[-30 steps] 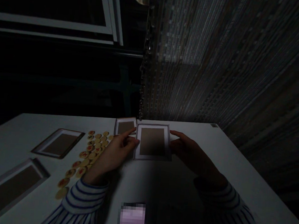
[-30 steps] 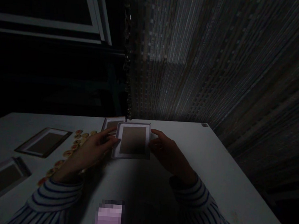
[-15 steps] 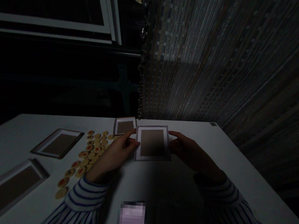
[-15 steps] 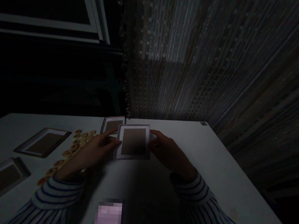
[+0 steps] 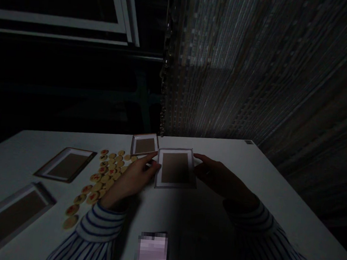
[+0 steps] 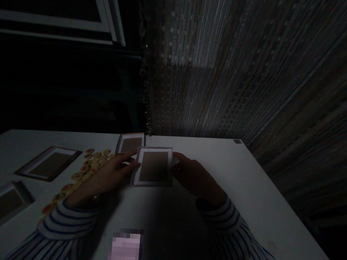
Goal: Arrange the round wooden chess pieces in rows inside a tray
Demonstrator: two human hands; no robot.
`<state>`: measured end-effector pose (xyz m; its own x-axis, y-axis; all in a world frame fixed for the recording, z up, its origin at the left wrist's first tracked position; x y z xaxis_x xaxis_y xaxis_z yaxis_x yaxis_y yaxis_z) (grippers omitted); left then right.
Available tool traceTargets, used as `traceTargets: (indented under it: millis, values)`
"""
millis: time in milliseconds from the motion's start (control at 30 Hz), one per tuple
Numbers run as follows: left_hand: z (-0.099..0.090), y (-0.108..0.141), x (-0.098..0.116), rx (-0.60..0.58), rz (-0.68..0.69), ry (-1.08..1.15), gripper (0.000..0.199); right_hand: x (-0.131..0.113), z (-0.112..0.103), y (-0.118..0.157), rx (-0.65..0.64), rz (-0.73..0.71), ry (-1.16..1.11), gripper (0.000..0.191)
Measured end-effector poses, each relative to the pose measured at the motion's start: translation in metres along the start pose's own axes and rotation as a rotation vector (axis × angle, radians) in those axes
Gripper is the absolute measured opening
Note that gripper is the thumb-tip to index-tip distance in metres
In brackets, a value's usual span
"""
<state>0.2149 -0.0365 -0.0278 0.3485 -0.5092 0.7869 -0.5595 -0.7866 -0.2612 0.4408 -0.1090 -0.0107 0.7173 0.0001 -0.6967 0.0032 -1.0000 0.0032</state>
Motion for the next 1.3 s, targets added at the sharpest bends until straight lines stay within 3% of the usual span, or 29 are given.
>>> traceTargets:
  millis: [367,1300]
  values:
    - [0.006,-0.002,-0.008,-0.047,-0.013,0.019,0.050,0.005,0.002,-0.001,0.012,-0.002,0.153,0.045]
    - [0.020,-0.004,-0.017,-0.162,0.028,-0.134,0.032,0.022,0.010,-0.007,-0.083,0.064,0.365,0.049]
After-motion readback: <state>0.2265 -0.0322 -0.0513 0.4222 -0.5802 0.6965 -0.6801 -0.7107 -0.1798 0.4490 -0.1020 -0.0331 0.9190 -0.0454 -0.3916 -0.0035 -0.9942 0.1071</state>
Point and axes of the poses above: each hand's wrist, its own y-axis away from the middle knuckle, its own z-axis out of the palm, x = y × z, the point moved 1 cm from there along -y, towards the middle knuckle, and after that the axes turned 12 degrees about z, right-handed, at the moved point
